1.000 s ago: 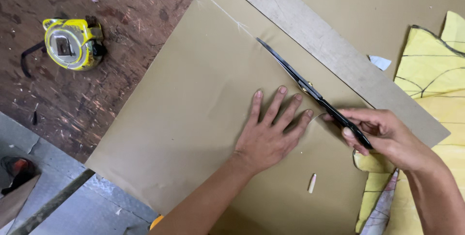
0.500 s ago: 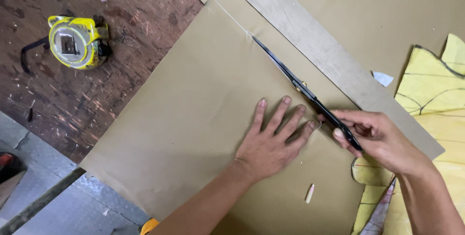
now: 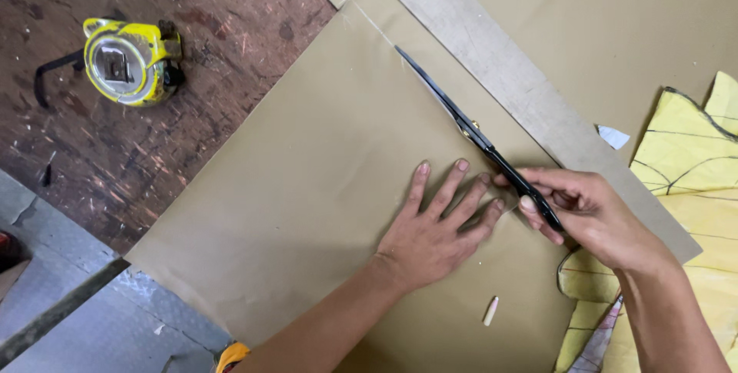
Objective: The person cuts a large sheet of brown cardboard using scissors, then places a newspaper on top and uses a wrench to hold it in place. They trim the edges of the newspaper with scissors and mark the cardboard with a white marker. The person then folds the cardboard and aligns a long strip along its edge.
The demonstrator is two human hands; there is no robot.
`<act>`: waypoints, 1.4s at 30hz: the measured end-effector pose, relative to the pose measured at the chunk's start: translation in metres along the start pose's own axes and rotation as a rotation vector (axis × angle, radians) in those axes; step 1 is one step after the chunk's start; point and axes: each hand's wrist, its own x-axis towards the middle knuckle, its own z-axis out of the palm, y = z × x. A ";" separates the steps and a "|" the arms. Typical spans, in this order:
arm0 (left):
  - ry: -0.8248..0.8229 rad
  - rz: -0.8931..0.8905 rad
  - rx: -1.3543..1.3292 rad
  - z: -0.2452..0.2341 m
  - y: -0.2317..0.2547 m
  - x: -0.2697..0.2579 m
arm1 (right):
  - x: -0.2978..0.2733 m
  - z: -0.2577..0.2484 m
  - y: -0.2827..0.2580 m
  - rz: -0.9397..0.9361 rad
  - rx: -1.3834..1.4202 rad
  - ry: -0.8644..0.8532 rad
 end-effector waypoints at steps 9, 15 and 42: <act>0.009 -0.003 -0.022 0.001 0.002 0.000 | 0.018 0.013 -0.014 -0.020 0.034 -0.018; 0.035 0.014 0.039 -0.003 0.004 -0.004 | 0.018 0.017 -0.020 -0.005 0.027 -0.025; -0.079 0.000 0.022 -0.002 0.004 0.001 | 0.039 0.032 -0.060 -0.013 0.040 -0.039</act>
